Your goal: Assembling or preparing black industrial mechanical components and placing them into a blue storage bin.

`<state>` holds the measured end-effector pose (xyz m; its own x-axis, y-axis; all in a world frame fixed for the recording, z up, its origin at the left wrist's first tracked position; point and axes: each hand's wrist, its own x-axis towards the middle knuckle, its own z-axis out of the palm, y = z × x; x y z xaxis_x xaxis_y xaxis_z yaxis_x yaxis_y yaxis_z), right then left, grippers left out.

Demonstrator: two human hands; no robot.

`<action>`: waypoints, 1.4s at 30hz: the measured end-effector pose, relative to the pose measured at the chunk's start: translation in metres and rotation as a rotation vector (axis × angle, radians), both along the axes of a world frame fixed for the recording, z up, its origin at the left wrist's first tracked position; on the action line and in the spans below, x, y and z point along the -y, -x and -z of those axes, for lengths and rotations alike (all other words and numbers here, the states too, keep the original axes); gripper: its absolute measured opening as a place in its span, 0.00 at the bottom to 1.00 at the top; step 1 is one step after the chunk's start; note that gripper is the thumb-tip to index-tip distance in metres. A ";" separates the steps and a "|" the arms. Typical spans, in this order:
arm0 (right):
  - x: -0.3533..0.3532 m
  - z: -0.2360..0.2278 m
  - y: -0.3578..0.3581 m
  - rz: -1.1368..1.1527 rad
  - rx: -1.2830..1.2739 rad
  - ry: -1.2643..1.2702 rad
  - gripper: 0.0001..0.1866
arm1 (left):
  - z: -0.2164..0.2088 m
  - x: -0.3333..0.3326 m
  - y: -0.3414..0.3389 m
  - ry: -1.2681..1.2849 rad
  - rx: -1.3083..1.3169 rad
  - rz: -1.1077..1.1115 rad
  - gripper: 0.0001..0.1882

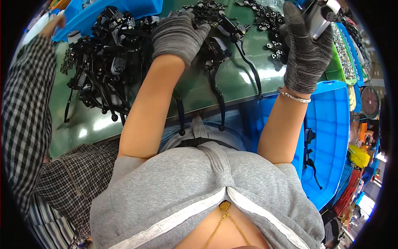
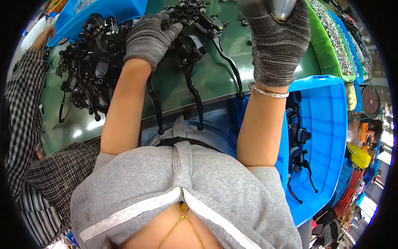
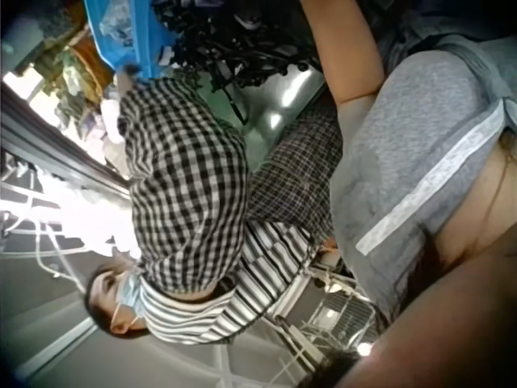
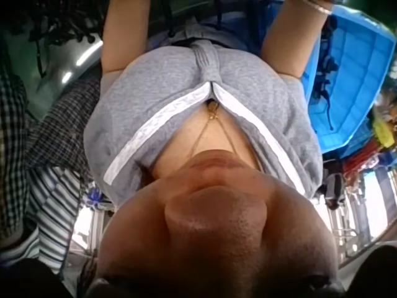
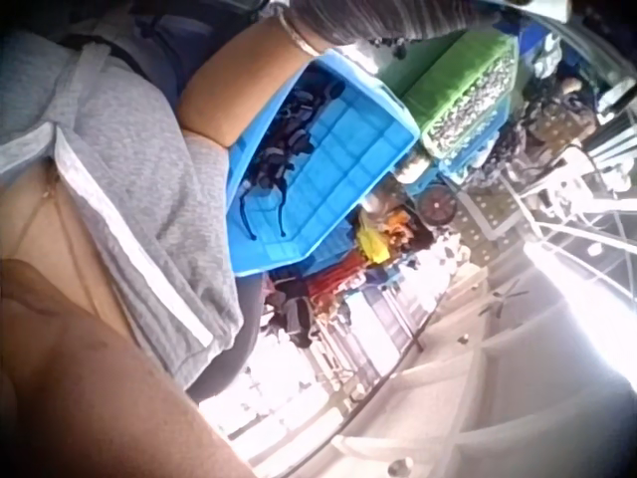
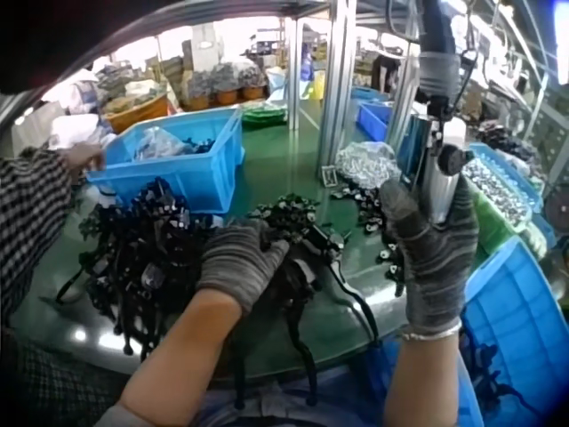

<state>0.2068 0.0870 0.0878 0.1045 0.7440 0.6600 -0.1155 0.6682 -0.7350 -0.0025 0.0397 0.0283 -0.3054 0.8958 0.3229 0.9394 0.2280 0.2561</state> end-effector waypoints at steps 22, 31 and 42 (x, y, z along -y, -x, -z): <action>-0.001 0.003 -0.015 0.005 -0.084 -0.023 0.26 | 0.005 -0.048 -0.062 0.063 0.081 0.312 0.18; -0.002 -0.042 -0.006 -0.411 -0.302 0.142 0.21 | -0.003 0.010 -0.081 -0.199 0.599 0.372 0.12; 0.002 -0.054 -0.008 -0.529 -0.191 0.151 0.20 | -0.002 0.021 -0.095 -0.300 0.342 0.373 0.14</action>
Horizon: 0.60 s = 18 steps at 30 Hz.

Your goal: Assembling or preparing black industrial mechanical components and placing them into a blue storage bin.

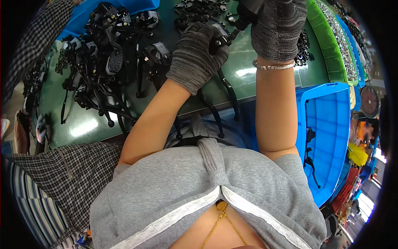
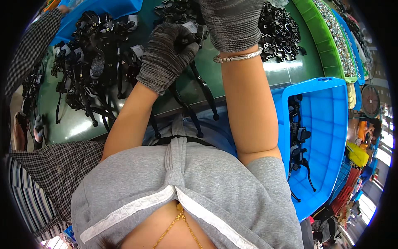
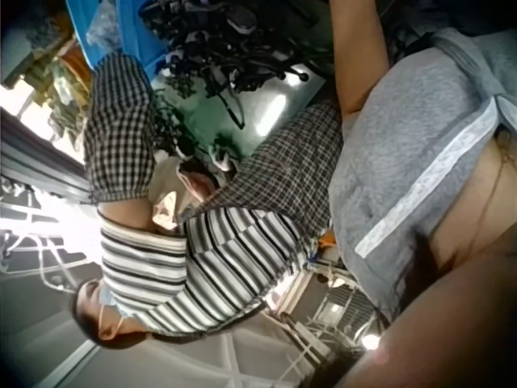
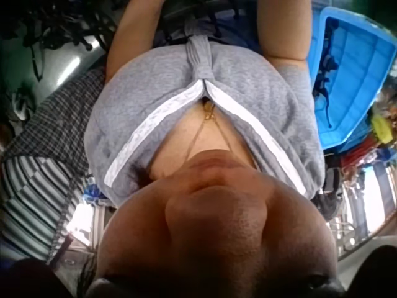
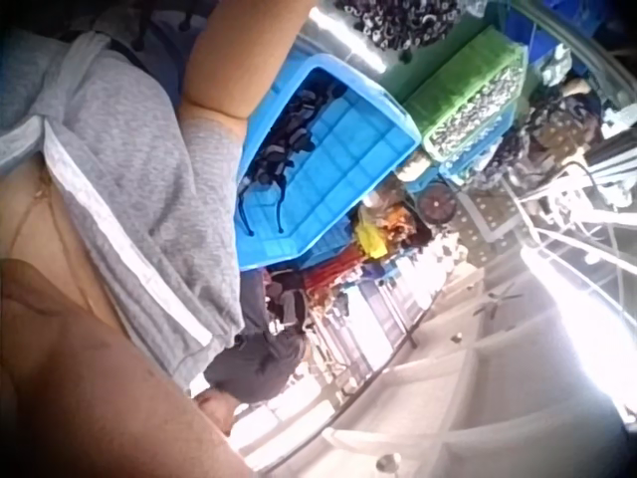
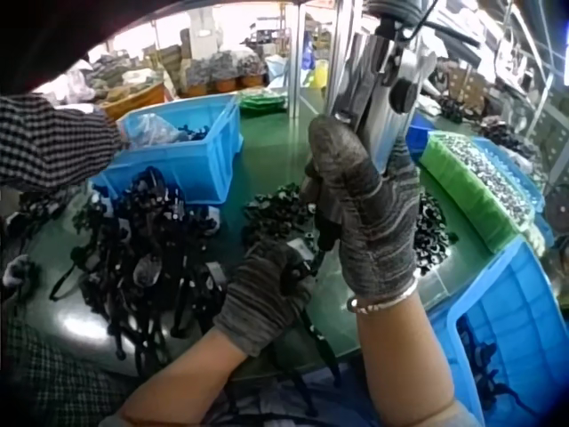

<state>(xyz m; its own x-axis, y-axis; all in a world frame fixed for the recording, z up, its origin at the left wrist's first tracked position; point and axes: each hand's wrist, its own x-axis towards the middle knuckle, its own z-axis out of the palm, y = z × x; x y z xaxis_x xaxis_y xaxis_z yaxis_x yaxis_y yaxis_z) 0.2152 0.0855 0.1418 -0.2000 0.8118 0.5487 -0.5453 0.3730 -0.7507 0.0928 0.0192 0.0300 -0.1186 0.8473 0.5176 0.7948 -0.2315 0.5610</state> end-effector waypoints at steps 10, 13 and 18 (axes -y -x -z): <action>-0.011 0.028 0.030 0.000 -0.036 0.011 0.18 | 0.014 -0.002 0.024 0.024 0.048 0.005 0.13; -0.005 0.027 0.035 -0.023 -0.013 0.051 0.18 | 0.017 -0.002 0.029 0.064 0.069 0.002 0.13; -0.002 0.028 0.046 0.029 0.007 0.071 0.18 | 0.018 -0.002 0.037 0.073 0.053 0.002 0.13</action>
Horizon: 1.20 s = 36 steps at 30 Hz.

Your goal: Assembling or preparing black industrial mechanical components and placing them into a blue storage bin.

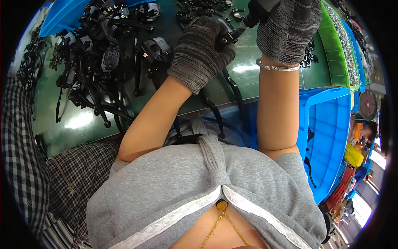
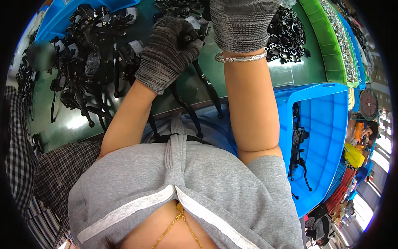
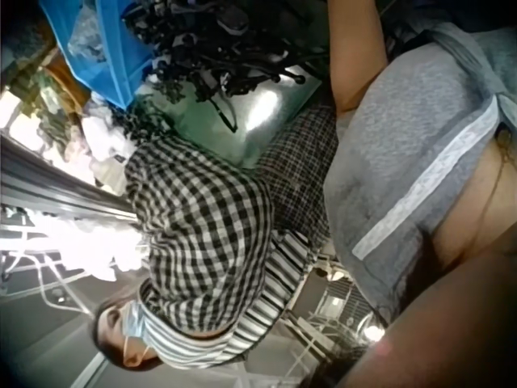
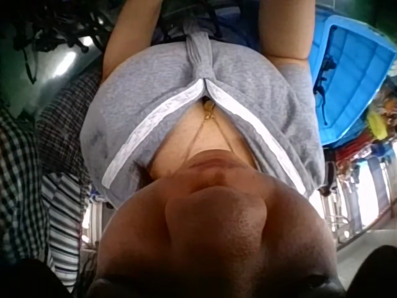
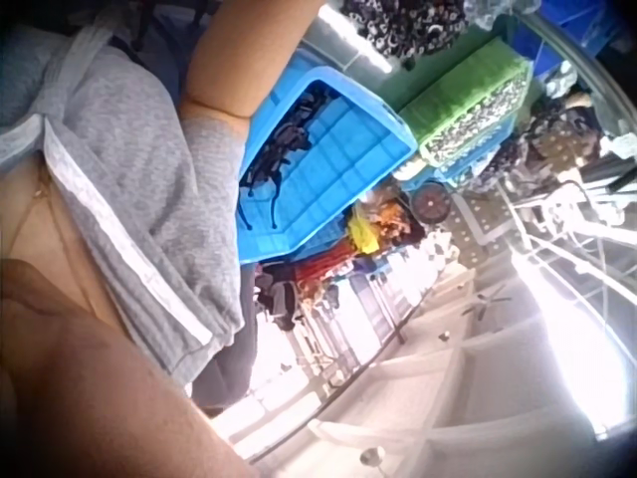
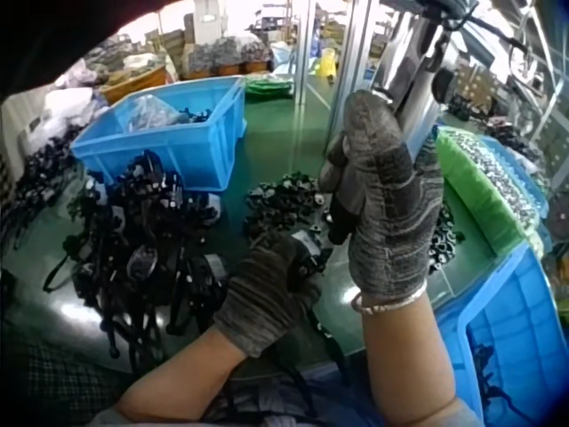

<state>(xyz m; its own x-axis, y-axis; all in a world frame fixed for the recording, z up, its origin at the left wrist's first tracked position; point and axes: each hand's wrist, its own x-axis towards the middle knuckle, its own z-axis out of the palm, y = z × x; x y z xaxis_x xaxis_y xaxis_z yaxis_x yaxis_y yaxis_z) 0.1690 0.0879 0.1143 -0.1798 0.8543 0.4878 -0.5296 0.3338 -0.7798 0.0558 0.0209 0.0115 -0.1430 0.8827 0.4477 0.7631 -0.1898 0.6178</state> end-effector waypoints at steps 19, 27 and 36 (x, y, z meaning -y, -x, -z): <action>-0.006 0.015 -0.004 -0.298 -0.168 -0.036 0.22 | -0.001 0.000 -0.009 -0.068 0.002 0.000 0.14; 0.003 0.016 -0.005 -0.214 -0.067 -0.076 0.22 | -0.007 0.003 -0.013 0.048 0.055 -0.008 0.14; -0.019 0.005 -0.028 -0.168 -0.213 -0.376 0.26 | -0.009 -0.001 -0.008 0.039 0.046 0.033 0.21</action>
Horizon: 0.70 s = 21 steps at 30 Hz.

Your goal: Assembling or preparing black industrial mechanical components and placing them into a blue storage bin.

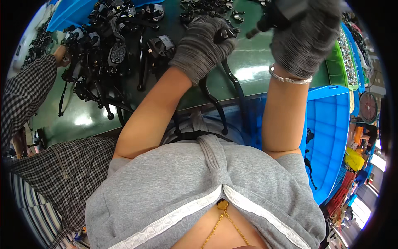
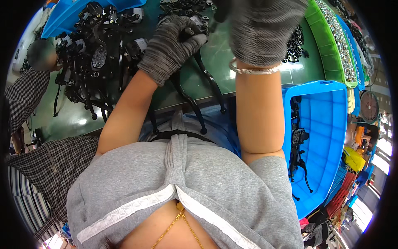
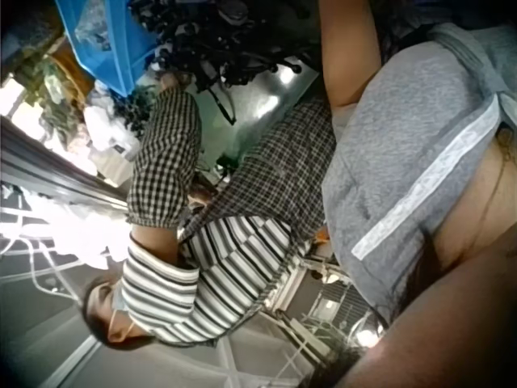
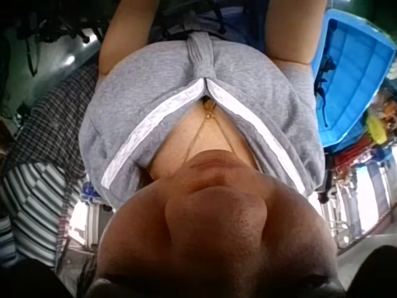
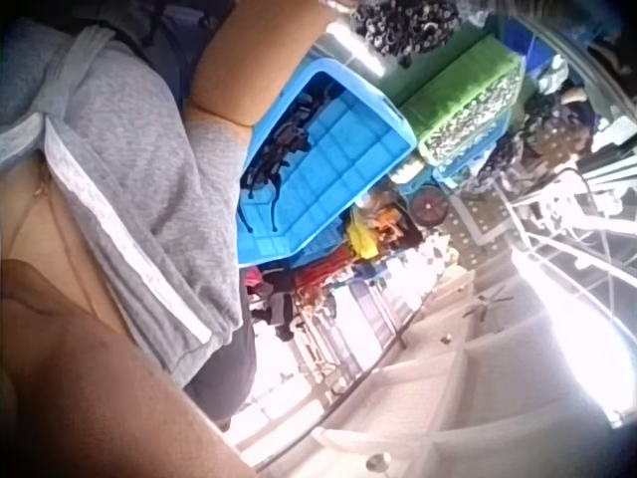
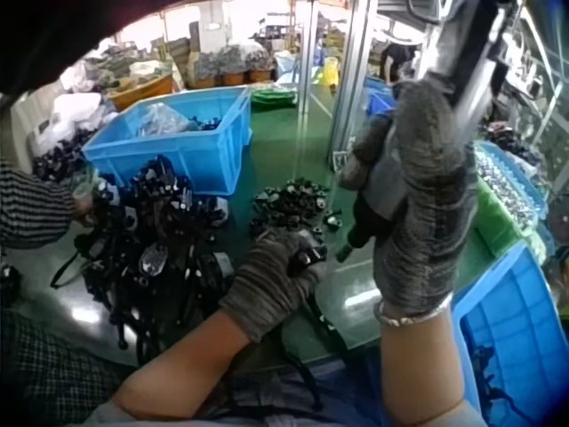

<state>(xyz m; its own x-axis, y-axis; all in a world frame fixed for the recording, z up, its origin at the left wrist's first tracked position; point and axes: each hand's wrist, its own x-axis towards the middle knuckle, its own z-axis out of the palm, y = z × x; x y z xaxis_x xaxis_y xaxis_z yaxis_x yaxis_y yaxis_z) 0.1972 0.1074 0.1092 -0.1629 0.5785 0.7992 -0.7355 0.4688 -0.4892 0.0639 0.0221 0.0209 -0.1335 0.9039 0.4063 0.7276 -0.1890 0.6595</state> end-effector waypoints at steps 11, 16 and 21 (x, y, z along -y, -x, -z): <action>0.043 0.080 -0.055 0.721 0.525 0.233 0.39 | -0.045 -0.021 0.009 -0.039 -0.308 -0.226 0.27; 0.091 0.140 -0.065 0.546 1.003 0.348 0.44 | -0.046 0.068 0.023 -0.201 -0.065 -0.268 0.16; 0.139 0.132 -0.069 0.424 1.304 0.305 0.50 | 0.015 0.183 0.016 -0.051 0.560 -0.395 0.17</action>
